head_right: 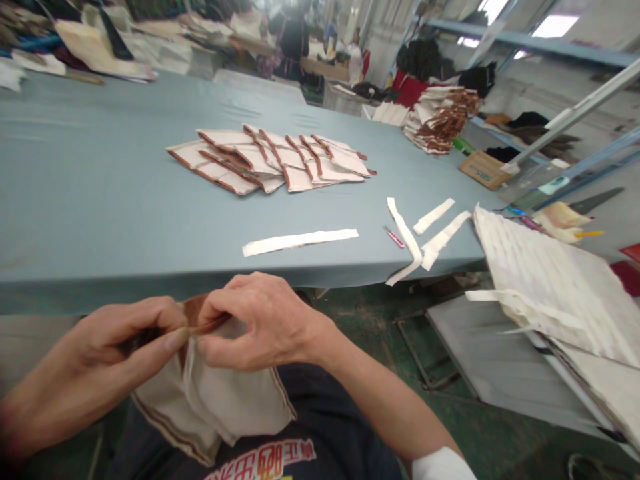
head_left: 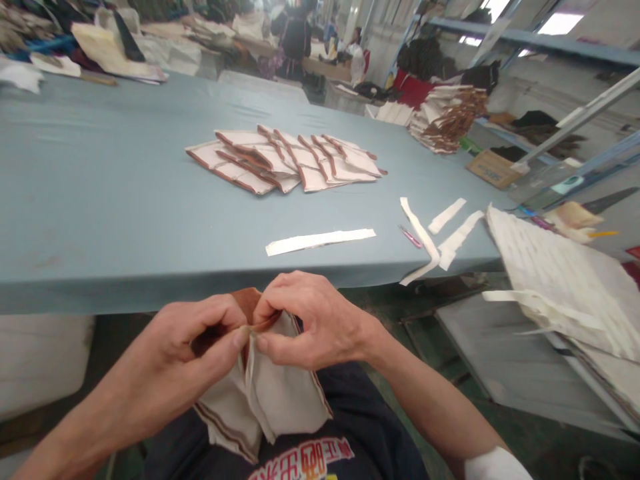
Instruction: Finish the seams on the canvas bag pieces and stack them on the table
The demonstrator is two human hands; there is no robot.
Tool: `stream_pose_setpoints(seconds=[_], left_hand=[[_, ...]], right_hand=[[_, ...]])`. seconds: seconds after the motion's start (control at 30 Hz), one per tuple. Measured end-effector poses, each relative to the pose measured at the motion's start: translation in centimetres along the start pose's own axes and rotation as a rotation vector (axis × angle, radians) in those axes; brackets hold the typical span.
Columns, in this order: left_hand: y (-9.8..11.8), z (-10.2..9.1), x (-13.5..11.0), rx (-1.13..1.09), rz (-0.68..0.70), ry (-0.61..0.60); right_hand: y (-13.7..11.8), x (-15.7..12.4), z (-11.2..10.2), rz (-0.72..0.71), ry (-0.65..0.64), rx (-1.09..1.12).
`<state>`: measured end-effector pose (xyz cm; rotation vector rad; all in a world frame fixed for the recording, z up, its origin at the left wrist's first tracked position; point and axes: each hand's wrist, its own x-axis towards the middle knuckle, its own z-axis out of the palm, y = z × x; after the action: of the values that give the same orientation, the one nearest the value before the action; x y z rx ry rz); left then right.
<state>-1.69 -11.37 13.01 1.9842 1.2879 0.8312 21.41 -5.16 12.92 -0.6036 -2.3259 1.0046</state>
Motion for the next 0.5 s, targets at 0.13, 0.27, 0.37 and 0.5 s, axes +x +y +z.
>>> stream_pose_setpoints(seconds=[0.13, 0.27, 0.37, 0.5], left_hand=[[0.8, -0.4, -0.2, -0.011, -0.015, 0.029], [0.4, -1.2, -0.4, -0.176, -0.076, -0.060], [-0.1, -1.7, -0.8, -0.220, -0.116, -0.110], [-0.1, -2.4, -1.1, -0.168, -0.108, -0.159]], right_hand=[[-0.7, 0.6, -0.2, 0.027, -0.070, -0.005], [-0.7, 0.8, -0.4, 0.047, -0.126, 0.065], [-0.8, 0.7, -0.3, 0.049, -0.126, 0.064], [-1.6, 0.5, 0.1, 0.025, -0.099, -0.035]])
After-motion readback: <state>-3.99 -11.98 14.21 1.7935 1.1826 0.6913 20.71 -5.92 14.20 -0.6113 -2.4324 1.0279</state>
